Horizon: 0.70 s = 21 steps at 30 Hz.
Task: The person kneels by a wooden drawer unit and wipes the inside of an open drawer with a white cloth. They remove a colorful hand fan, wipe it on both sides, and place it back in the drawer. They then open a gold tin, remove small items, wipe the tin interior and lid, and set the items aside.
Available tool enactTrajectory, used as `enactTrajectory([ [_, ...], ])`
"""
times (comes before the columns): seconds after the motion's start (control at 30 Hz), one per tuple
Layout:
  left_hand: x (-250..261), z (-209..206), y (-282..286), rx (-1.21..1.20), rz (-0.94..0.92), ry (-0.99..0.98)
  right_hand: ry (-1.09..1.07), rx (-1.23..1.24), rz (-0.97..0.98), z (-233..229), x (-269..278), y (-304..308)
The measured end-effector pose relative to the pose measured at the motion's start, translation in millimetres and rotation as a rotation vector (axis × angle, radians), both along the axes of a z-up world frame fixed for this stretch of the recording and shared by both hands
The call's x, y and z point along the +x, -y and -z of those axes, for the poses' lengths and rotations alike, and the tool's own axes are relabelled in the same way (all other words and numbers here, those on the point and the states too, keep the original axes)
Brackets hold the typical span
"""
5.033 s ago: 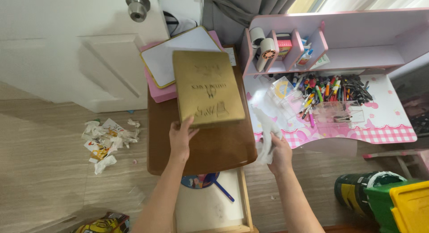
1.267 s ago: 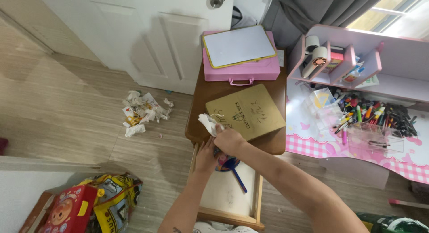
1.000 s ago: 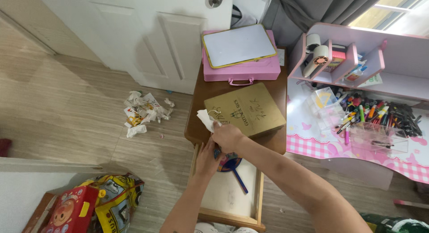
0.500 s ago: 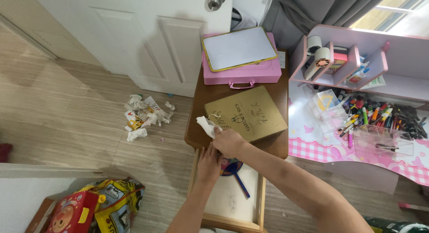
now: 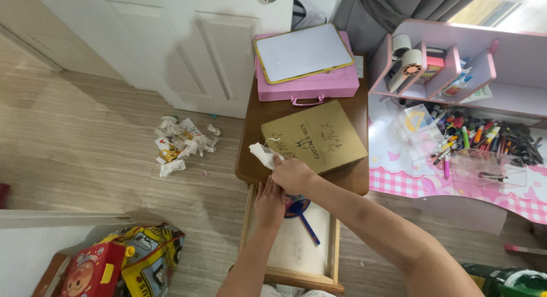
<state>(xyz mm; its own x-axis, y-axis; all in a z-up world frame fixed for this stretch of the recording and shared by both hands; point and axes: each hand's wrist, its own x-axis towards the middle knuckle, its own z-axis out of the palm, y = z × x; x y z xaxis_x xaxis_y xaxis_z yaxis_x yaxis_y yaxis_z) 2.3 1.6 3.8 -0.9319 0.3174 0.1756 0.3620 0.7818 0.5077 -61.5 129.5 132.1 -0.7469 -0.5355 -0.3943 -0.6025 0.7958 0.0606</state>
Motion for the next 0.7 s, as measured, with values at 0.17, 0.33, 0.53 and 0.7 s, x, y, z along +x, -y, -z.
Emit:
enactTrajectory([
  [0.17, -2, -3, -7, 0.010, -0.059, -0.060, 0.025, -0.008, 0.011, 5, -6, 0],
  [0.33, -2, -9, -7, -0.144, 0.007, -0.045, 0.046, 0.010, -0.019, 4, -9, 0],
  [0.53, -1, 8, -10, -0.053, -0.067, -0.042, 0.024, -0.057, 0.062, 0, -13, 3],
  [0.7, -3, 21, -9, -0.010, -0.103, -0.080, 0.146, -0.018, 0.077, -27, -19, 1],
])
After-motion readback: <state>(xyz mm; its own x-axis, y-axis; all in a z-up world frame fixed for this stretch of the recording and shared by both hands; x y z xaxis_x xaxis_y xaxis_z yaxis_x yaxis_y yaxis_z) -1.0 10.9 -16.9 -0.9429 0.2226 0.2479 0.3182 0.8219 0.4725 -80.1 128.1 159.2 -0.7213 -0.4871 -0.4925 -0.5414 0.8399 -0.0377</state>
